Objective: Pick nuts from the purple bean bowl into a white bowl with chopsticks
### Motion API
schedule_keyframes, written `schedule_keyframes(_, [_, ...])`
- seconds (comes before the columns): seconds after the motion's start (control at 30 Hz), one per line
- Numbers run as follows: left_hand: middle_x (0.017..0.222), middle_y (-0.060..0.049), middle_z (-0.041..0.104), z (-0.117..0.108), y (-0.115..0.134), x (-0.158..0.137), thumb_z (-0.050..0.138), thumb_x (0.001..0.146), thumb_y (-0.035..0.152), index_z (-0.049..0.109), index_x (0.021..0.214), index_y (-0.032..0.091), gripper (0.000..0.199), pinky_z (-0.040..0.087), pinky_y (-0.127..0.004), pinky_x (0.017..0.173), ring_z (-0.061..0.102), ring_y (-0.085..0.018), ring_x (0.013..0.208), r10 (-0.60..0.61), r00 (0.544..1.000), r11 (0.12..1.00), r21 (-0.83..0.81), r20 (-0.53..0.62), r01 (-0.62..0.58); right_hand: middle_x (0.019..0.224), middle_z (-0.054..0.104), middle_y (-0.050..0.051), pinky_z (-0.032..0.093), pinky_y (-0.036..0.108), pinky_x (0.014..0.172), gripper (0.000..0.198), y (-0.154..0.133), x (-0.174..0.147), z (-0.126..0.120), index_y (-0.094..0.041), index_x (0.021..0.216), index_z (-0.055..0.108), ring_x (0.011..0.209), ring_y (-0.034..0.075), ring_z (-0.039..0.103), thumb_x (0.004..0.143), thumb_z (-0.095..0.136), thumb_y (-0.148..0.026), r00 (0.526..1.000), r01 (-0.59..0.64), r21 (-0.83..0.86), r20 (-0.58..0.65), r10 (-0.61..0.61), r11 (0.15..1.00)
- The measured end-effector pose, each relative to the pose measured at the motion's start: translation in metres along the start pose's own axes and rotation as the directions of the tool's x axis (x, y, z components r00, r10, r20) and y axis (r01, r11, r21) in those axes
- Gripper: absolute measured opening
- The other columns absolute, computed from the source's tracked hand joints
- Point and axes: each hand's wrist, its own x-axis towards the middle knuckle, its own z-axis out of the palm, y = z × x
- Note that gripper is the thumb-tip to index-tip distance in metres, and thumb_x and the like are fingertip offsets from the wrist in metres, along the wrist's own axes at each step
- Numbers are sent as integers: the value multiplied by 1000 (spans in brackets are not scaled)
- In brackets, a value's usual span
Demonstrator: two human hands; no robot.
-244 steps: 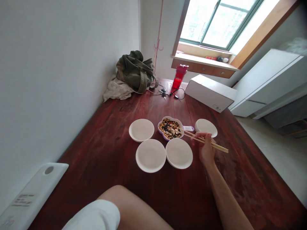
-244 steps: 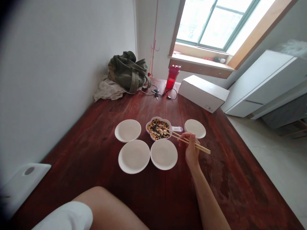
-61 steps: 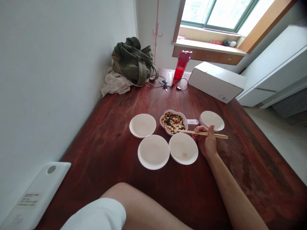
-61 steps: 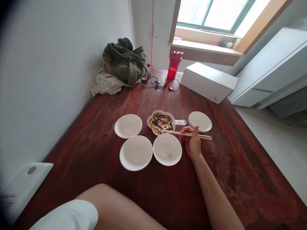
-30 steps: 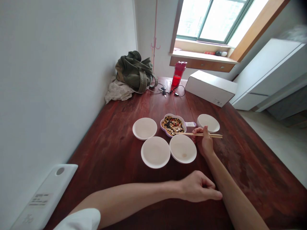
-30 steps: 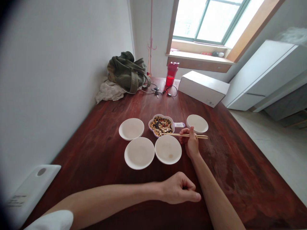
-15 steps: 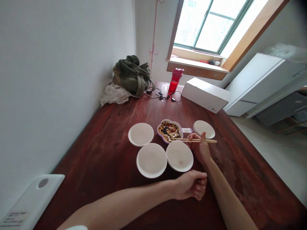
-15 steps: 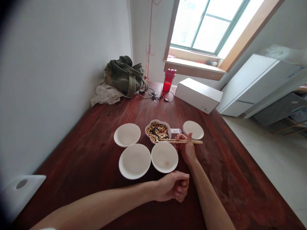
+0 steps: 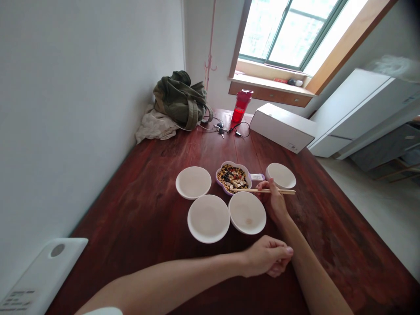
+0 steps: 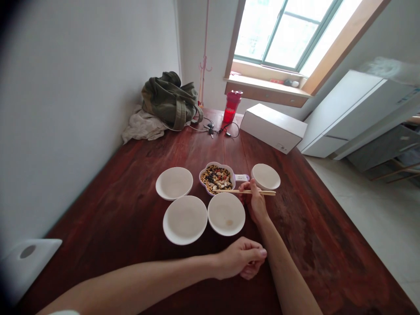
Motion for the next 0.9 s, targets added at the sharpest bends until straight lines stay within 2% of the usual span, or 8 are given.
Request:
schedule_keyframes(0.13, [48, 10, 33, -2, 5, 3, 75, 77, 55, 45, 66, 20, 48, 17, -25, 47, 27, -6, 41, -9, 1000, 998, -56, 0, 9, 59, 59, 2, 39, 26, 41, 59, -3, -1, -1, -22, 72, 60, 50, 16, 57, 88, 52, -78, 999, -11, 44, 47, 9, 999])
schedule_keyframes(0.3, [48, 8, 40, -3, -1, 5, 73, 80, 56, 46, 67, 19, 47, 22, -25, 46, 31, -6, 41, 30, 1000, 1000, -7, 3, -30, 59, 53, 1, 40, 26, 39, 67, -7, -2, -2, -22, 68, 56, 44, 13, 50, 86, 43, -85, 997, 37, 86, 57, -42, 996])
schedule_keyframes(0.6, [49, 7, 42, -3, 0, 4, 71, 81, 53, 48, 68, 19, 43, 23, -26, 46, 33, -7, 41, 29, 1000, 999, -14, 2, -29, 64, 61, 3, 49, 30, 46, 66, -1, -2, 5, -23, 73, 57, 55, 19, 62, 88, 38, -85, 998, 13, 126, 57, -21, 992])
schedule_keyframes(0.73, [50, 7, 43, -5, -1, 6, 72, 80, 55, 47, 69, 19, 45, 24, -26, 48, 35, -7, 44, 8, 1000, 1000, -27, -23, -9, 65, 62, 1, 49, 29, 48, 62, 3, -1, 10, -23, 74, 59, 54, 17, 60, 88, 47, -82, 999, 36, 91, 28, -39, 995])
schedule_keyframes(0.9, [51, 7, 45, -4, -2, 6, 72, 78, 59, 48, 70, 19, 48, 27, -26, 49, 38, -7, 45, 9, 1000, 1000, 7, -21, -8, 68, 65, 1, 45, 27, 48, 57, 4, -1, 10, -22, 74, 65, 54, 14, 57, 88, 55, -76, 992, 112, -36, -45, -114, 993])
